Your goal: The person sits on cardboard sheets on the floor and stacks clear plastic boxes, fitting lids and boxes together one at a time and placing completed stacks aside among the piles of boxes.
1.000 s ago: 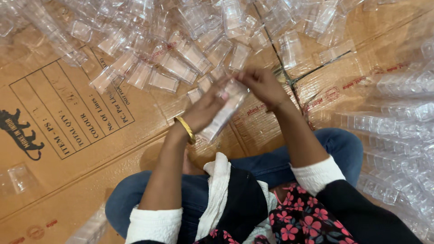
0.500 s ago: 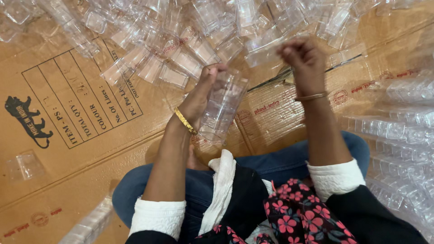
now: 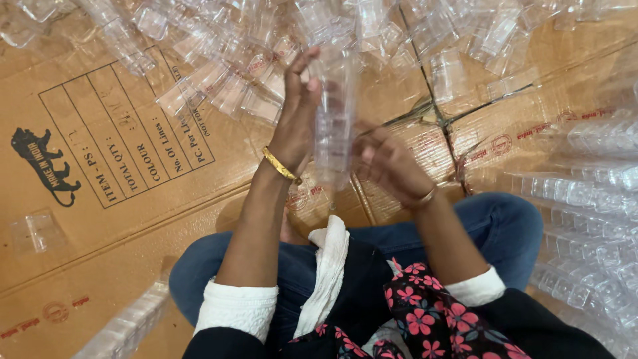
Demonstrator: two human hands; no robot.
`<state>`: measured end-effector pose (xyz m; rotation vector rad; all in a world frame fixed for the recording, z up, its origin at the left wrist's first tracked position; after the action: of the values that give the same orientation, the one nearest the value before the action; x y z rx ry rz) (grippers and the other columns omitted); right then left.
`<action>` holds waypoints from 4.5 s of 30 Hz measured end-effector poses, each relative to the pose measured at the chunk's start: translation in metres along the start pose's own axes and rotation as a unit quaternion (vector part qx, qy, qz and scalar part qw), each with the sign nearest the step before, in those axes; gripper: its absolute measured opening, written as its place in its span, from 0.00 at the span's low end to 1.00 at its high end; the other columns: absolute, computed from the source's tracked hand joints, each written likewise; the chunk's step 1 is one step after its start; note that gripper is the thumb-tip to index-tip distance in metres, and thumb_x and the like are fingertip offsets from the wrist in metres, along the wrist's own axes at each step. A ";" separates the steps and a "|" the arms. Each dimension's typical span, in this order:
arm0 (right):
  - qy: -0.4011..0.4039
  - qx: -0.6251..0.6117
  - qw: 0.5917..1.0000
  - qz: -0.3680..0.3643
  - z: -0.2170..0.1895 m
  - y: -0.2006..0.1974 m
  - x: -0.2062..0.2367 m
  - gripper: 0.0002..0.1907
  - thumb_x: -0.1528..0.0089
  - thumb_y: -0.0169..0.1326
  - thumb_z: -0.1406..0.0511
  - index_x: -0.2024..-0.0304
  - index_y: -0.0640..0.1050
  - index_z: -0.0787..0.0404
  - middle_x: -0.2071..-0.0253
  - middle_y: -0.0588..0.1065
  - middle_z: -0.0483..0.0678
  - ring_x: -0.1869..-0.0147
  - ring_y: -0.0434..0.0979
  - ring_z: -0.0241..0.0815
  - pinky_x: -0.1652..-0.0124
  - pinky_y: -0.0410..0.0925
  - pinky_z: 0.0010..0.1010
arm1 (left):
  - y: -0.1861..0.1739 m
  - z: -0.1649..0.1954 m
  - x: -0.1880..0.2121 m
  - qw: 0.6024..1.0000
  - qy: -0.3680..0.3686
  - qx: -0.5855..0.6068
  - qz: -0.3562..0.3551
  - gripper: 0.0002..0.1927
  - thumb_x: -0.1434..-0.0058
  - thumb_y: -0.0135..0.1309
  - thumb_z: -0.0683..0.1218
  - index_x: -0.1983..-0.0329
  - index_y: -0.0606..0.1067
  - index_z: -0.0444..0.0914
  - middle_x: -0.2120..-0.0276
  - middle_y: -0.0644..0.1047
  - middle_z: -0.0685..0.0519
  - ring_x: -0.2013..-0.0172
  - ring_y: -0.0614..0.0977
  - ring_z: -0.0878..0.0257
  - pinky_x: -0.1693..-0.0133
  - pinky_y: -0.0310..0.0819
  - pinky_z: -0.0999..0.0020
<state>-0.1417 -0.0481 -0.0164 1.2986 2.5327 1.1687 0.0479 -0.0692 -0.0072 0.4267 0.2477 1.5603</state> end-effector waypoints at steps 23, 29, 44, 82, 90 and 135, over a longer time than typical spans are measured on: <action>-0.075 0.011 0.992 0.100 0.025 0.006 0.009 0.33 0.39 0.63 0.71 0.35 0.64 0.67 0.41 0.71 0.52 0.39 0.77 0.46 0.36 0.72 0.48 | -0.026 0.003 -0.002 0.987 0.137 0.020 0.079 0.27 0.23 0.53 0.52 0.24 0.60 0.47 0.42 0.77 0.51 0.54 0.76 0.71 0.54 0.74 0.74; -0.198 0.174 0.953 0.148 0.021 0.013 0.010 0.34 0.41 0.65 0.76 0.35 0.65 0.65 0.40 0.67 0.49 0.35 0.71 0.42 0.37 0.73 0.37 | -0.023 0.008 0.000 0.988 0.129 0.019 0.088 0.29 0.27 0.53 0.53 0.27 0.57 0.49 0.41 0.74 0.54 0.51 0.79 0.72 0.53 0.80 0.73; -0.376 0.592 0.686 0.191 0.027 0.042 0.026 0.40 0.39 0.70 0.73 0.32 0.62 0.56 0.37 0.56 0.50 0.36 0.66 0.42 0.47 0.72 0.26 | 0.005 -0.013 0.000 0.975 0.090 0.200 0.045 0.37 0.28 0.43 0.67 0.21 0.50 0.55 0.28 0.63 0.53 0.36 0.77 0.58 0.40 0.83 0.52; -0.124 0.329 0.935 0.044 -0.020 0.033 -0.009 0.41 0.34 0.58 0.70 0.23 0.54 0.57 0.32 0.66 0.55 0.33 0.71 0.43 0.36 0.69 0.36 | -0.007 -0.035 -0.008 0.981 0.092 0.032 0.170 0.41 0.36 0.62 0.50 0.26 0.53 0.44 0.48 0.68 0.45 0.51 0.74 0.60 0.48 0.77 0.62; -0.076 0.321 0.941 0.076 -0.015 0.026 0.001 0.36 0.37 0.61 0.70 0.29 0.62 0.61 0.36 0.71 0.54 0.34 0.73 0.45 0.38 0.70 0.35 | -0.023 -0.032 -0.011 0.970 0.101 0.042 0.215 0.40 0.40 0.67 0.48 0.32 0.55 0.44 0.53 0.74 0.44 0.56 0.80 0.61 0.53 0.77 0.68; -0.250 0.122 0.899 0.337 -0.036 -0.057 0.065 0.51 0.36 0.64 0.77 0.24 0.48 0.41 0.39 0.65 0.50 0.41 0.76 0.45 0.50 0.79 0.38 | -0.158 -0.038 0.052 0.536 -0.358 -0.761 -0.074 0.20 0.27 0.43 0.54 0.39 0.76 0.43 0.37 0.74 0.43 0.38 0.75 0.42 0.39 0.66 0.42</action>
<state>-0.2351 -0.0432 -0.0107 2.2931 1.9313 0.4438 0.1764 -0.0071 -0.1006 -0.4091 -1.6241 0.7837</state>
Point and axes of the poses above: each hand's wrist, its own x-axis away from the middle knuckle, its own y-axis out of the palm, z = x × y, the point moved 3 cm from there along -x, towards the middle knuckle
